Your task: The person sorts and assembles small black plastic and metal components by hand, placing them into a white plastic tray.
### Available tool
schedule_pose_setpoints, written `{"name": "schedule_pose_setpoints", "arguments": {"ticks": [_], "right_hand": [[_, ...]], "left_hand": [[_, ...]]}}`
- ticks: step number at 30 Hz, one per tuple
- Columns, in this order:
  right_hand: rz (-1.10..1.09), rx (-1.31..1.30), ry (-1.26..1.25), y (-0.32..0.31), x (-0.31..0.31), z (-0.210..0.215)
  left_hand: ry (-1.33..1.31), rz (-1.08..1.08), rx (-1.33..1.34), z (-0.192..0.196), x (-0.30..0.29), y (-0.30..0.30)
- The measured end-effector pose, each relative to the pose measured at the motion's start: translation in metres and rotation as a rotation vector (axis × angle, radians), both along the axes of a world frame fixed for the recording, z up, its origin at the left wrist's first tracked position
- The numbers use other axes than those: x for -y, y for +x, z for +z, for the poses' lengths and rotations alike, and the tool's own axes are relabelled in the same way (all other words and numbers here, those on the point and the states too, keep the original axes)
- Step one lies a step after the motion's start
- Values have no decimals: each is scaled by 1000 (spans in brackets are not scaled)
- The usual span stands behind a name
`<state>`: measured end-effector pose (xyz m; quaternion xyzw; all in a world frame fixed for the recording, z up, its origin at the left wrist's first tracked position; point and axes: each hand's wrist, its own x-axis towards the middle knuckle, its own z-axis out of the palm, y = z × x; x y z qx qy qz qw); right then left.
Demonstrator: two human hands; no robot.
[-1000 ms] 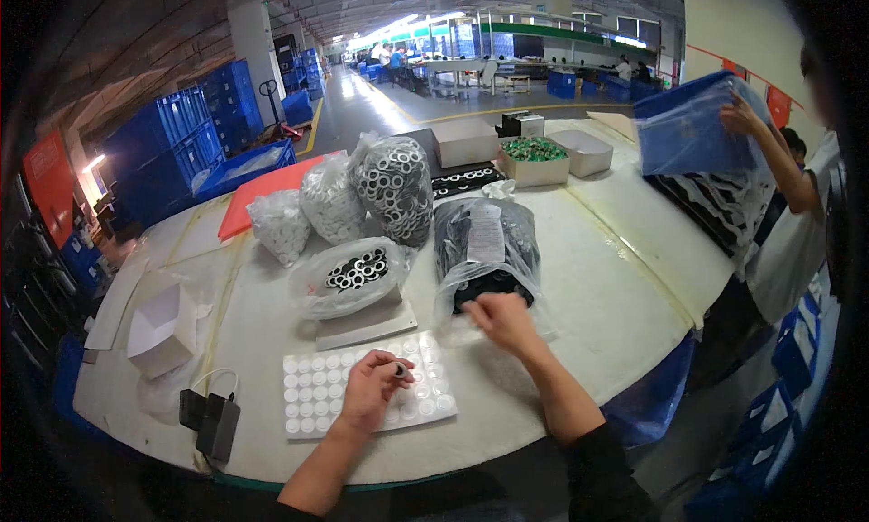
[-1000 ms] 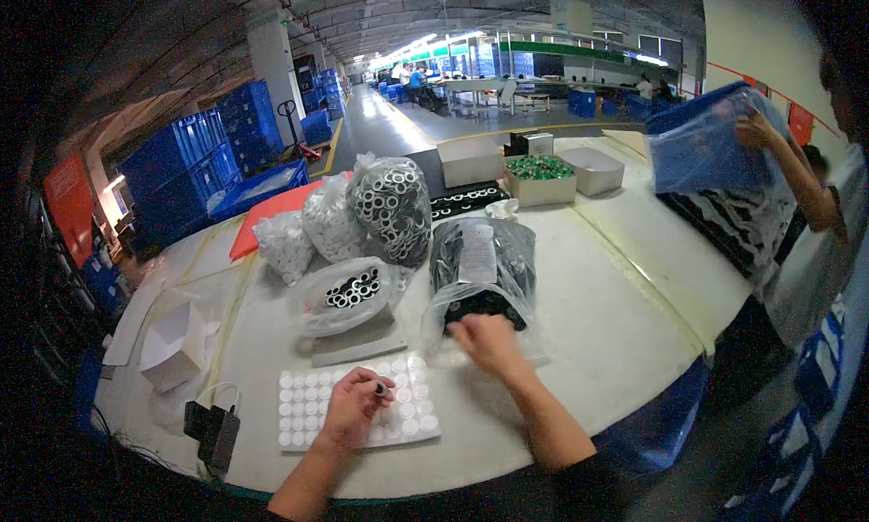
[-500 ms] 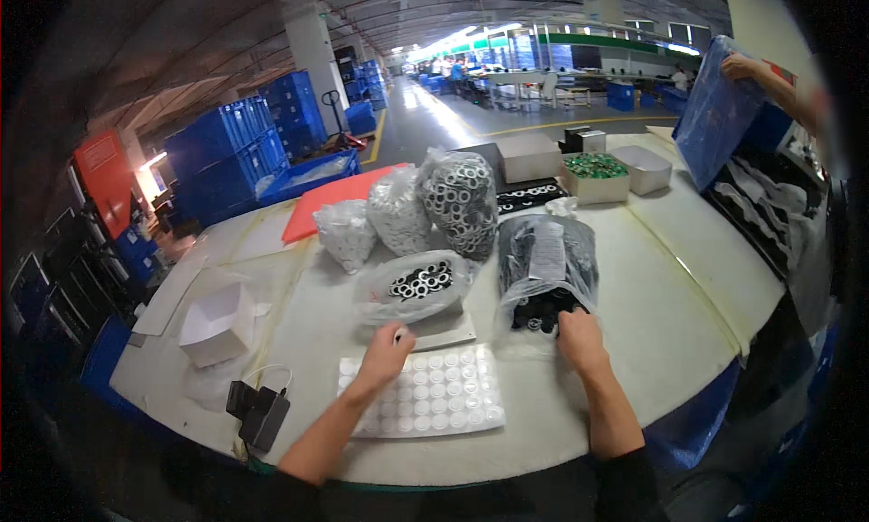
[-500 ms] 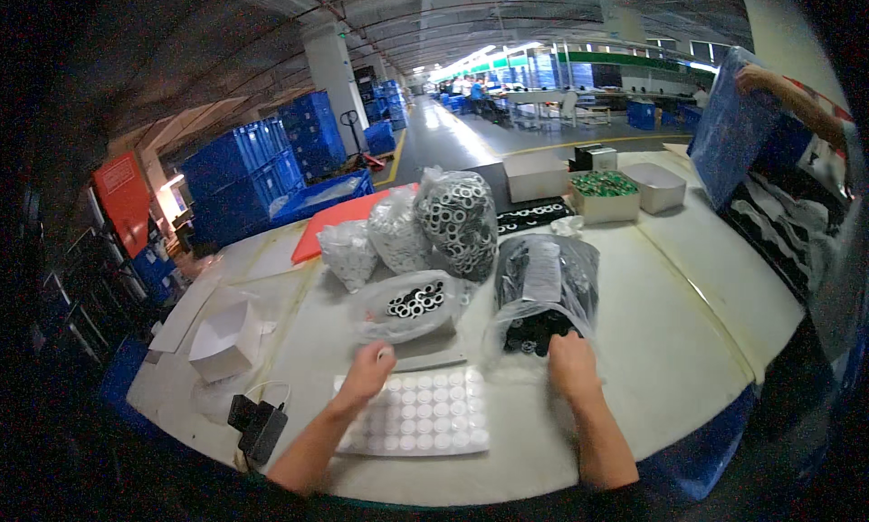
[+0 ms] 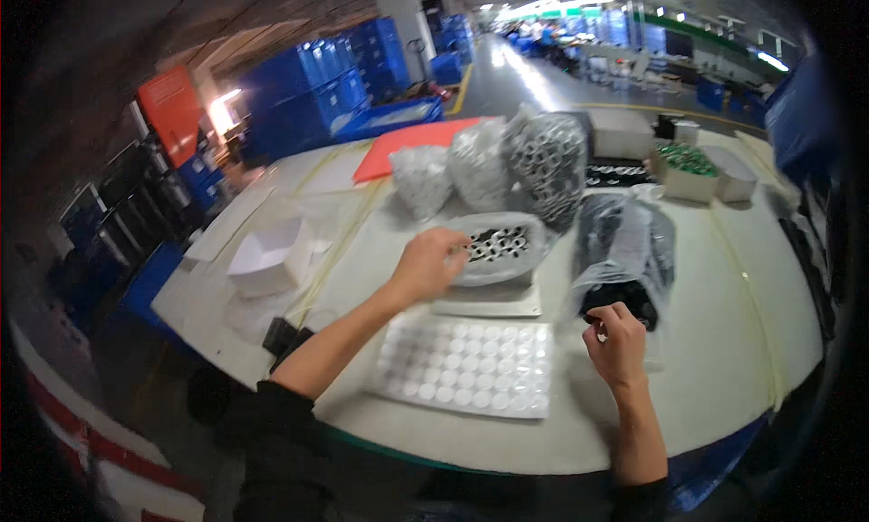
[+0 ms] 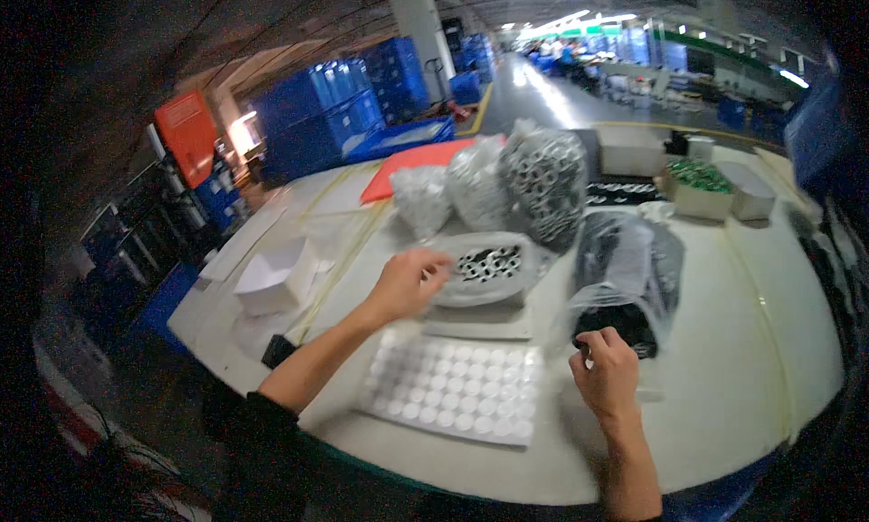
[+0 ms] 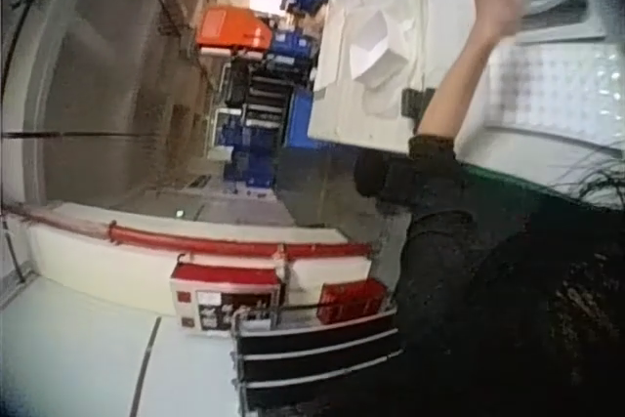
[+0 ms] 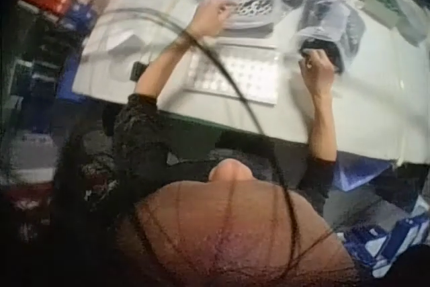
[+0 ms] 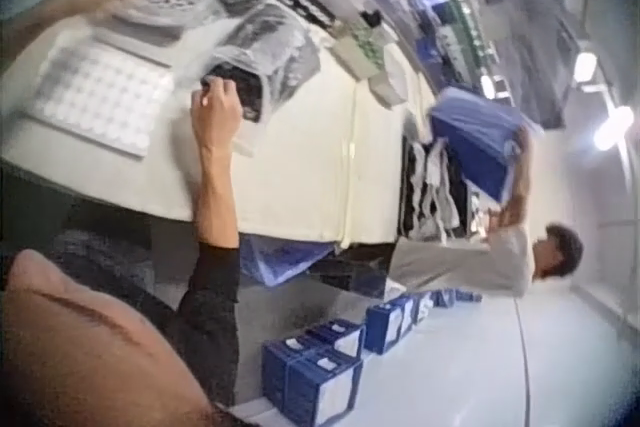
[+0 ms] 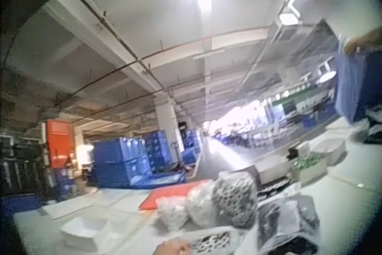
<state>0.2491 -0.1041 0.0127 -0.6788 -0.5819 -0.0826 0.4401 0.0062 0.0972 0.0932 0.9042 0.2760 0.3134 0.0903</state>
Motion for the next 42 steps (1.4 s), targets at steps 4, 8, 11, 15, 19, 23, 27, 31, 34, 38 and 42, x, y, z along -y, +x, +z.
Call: {"name": "schedule_pose_setpoints", "arguments": {"ticks": [4,8,11,15,19,23,27,31,34,38,42], "right_hand": [[290,79,-42,-46,-10,-3],[429,4,-85,-66,-15,-9],[449,-155,-74,-67,-20,-12],[490,-343,-83,-58,-26,-28],[439,-779,-153,-55,-24,-41],[462,-652,-190,-54,-23,-37],[438,-683,-139,-55,-23,-43],[462,-698,-153,-55,-25,-41],[469,-705,-141,-53,-26,-44],[503,-698,-180,-56,-23,-35],[537,-759,-174,-57,-21,-26]], "left_hand": [[182,-288,-274,26,170,-34],[384,-601,-393,61,232,-32],[23,-533,-40,49,240,-46],[-495,-504,-37,43,230,-86],[-275,172,86,-6,145,-108],[-214,371,43,-65,76,-147],[-309,312,-134,-71,72,-143],[-117,197,-363,-73,64,-145],[41,158,-546,-71,66,-141],[201,145,-602,-74,69,-137],[79,244,-364,-74,62,-140]]}}
